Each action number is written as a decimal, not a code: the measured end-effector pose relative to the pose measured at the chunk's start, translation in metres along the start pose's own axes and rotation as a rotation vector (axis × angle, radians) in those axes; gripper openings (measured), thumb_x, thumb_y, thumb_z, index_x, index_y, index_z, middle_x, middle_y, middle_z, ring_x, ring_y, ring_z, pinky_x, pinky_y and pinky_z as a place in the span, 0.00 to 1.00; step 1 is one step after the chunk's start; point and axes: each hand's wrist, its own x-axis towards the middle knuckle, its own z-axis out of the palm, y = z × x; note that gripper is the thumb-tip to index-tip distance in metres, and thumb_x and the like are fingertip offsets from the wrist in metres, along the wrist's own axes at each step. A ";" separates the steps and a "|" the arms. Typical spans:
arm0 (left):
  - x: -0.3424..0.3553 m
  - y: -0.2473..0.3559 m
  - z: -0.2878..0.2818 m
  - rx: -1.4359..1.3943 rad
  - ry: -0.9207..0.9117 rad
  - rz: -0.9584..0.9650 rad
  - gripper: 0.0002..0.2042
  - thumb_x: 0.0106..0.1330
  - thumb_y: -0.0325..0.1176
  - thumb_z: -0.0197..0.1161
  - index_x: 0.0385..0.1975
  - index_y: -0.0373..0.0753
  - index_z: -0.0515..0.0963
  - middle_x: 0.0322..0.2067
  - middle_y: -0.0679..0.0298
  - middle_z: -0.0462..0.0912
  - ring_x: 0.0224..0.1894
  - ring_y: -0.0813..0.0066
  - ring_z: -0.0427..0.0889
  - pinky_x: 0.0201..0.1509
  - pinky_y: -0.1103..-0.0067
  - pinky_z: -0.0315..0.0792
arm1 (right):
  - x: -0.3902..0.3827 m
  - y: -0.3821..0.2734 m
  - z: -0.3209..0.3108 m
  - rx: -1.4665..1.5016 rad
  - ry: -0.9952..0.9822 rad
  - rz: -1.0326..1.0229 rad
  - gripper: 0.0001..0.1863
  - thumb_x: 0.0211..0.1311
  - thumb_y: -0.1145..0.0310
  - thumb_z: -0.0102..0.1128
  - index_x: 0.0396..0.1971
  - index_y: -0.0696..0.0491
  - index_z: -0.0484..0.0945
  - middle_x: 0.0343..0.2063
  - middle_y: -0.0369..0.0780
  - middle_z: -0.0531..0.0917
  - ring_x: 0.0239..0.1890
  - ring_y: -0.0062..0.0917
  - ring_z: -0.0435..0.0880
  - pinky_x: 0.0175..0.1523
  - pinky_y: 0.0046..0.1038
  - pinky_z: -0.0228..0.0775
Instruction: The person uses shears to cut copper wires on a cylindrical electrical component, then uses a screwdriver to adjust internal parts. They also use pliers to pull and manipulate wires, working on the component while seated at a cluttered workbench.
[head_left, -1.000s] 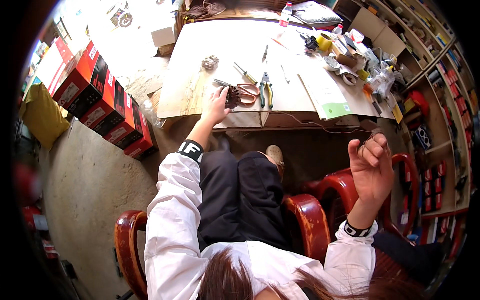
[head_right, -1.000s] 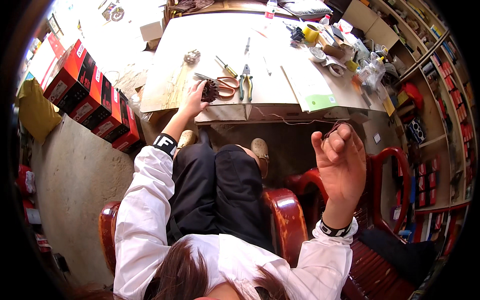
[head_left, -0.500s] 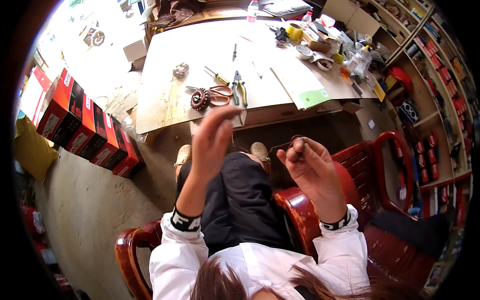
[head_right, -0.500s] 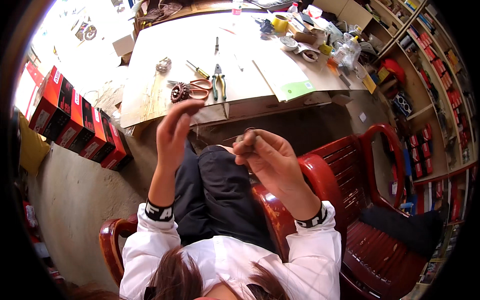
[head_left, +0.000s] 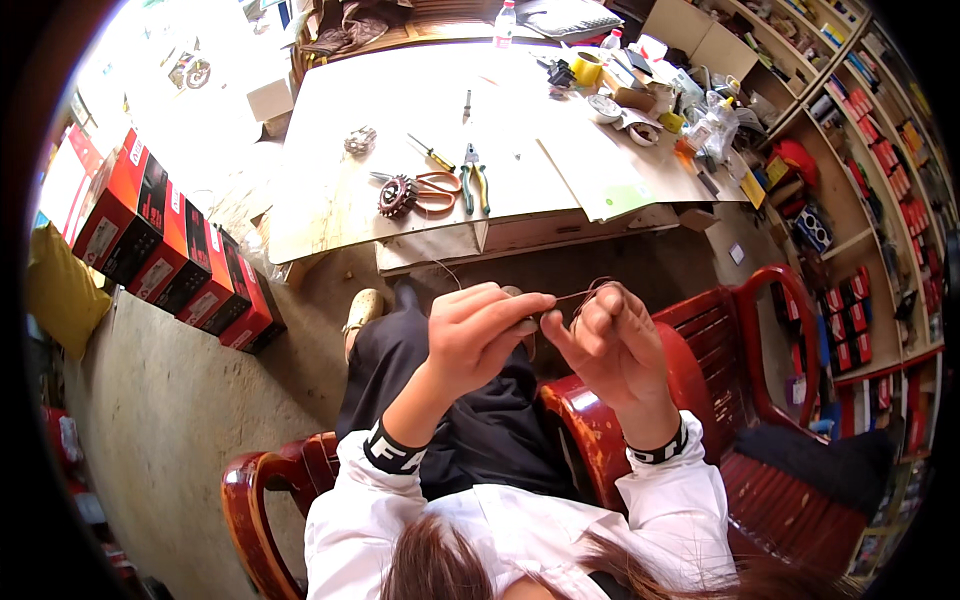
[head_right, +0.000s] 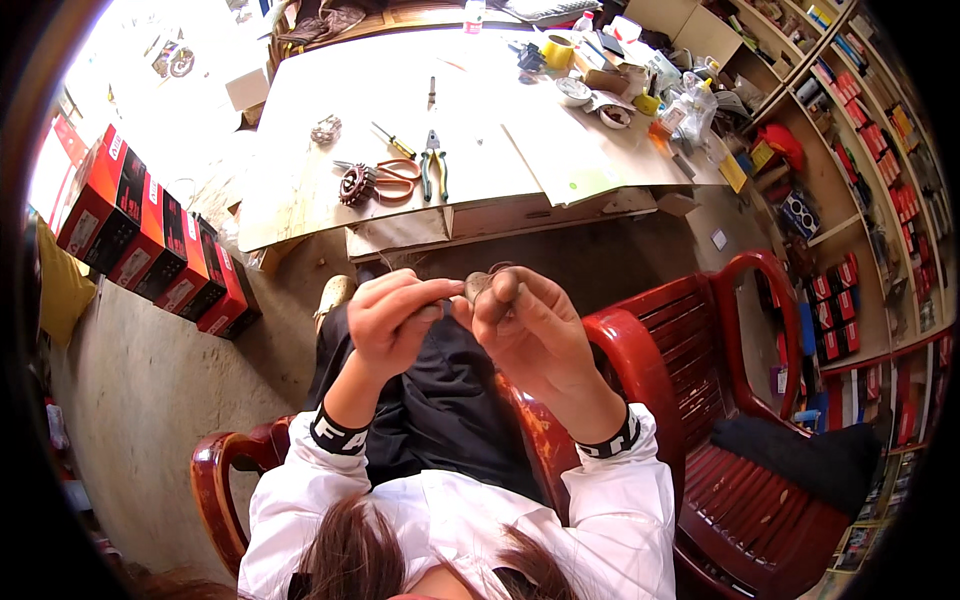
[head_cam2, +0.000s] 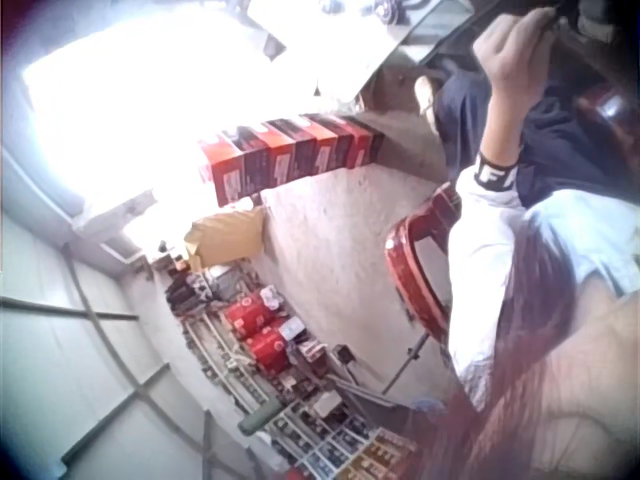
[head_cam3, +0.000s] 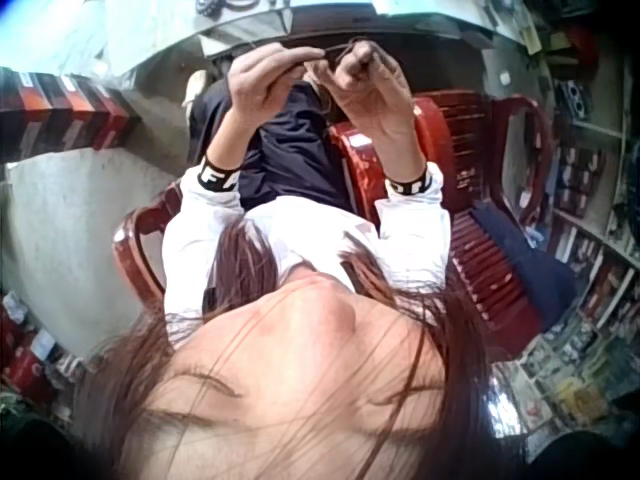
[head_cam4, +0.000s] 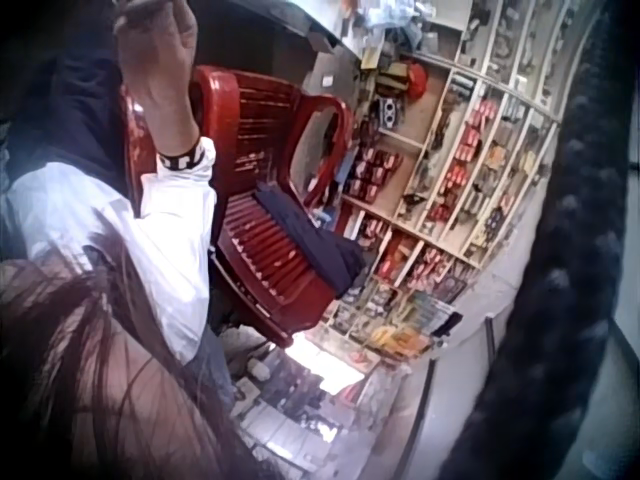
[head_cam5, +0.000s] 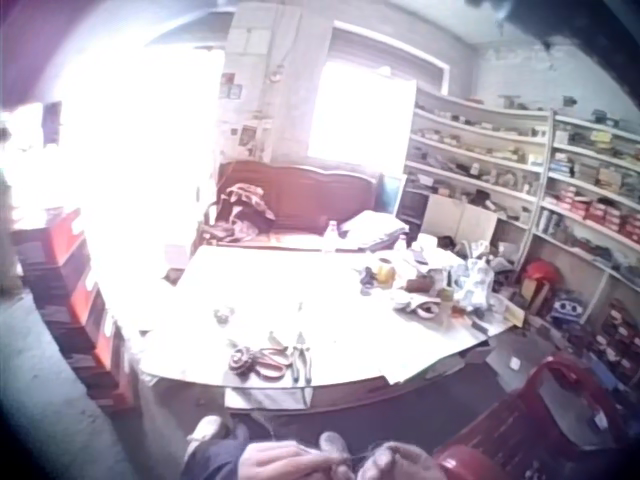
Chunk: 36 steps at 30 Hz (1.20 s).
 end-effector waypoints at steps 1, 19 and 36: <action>-0.001 0.000 0.004 0.062 -0.004 0.005 0.14 0.58 0.24 0.63 0.45 0.35 0.82 0.25 0.63 0.81 0.23 0.70 0.79 0.26 0.79 0.71 | 0.001 0.002 -0.002 0.019 -0.014 -0.052 0.11 0.74 0.67 0.50 0.46 0.57 0.78 0.45 0.44 0.84 0.45 0.26 0.82 0.62 0.31 0.66; -0.011 -0.005 0.020 0.167 -0.161 -0.244 0.11 0.62 0.25 0.63 0.44 0.37 0.78 0.27 0.56 0.81 0.25 0.60 0.81 0.29 0.74 0.74 | 0.030 0.018 -0.044 -1.644 0.177 -0.644 0.11 0.64 0.78 0.55 0.42 0.56 0.84 0.44 0.40 0.87 0.48 0.24 0.86 0.74 0.40 0.44; -0.003 -0.013 -0.033 0.074 -0.121 -0.354 0.08 0.61 0.21 0.62 0.39 0.35 0.81 0.28 0.60 0.81 0.27 0.72 0.78 0.33 0.80 0.72 | 0.033 0.018 -0.056 -1.982 -0.208 -0.416 0.05 0.62 0.77 0.56 0.36 0.54 0.79 0.34 0.35 0.85 0.38 0.26 0.83 0.62 0.34 0.60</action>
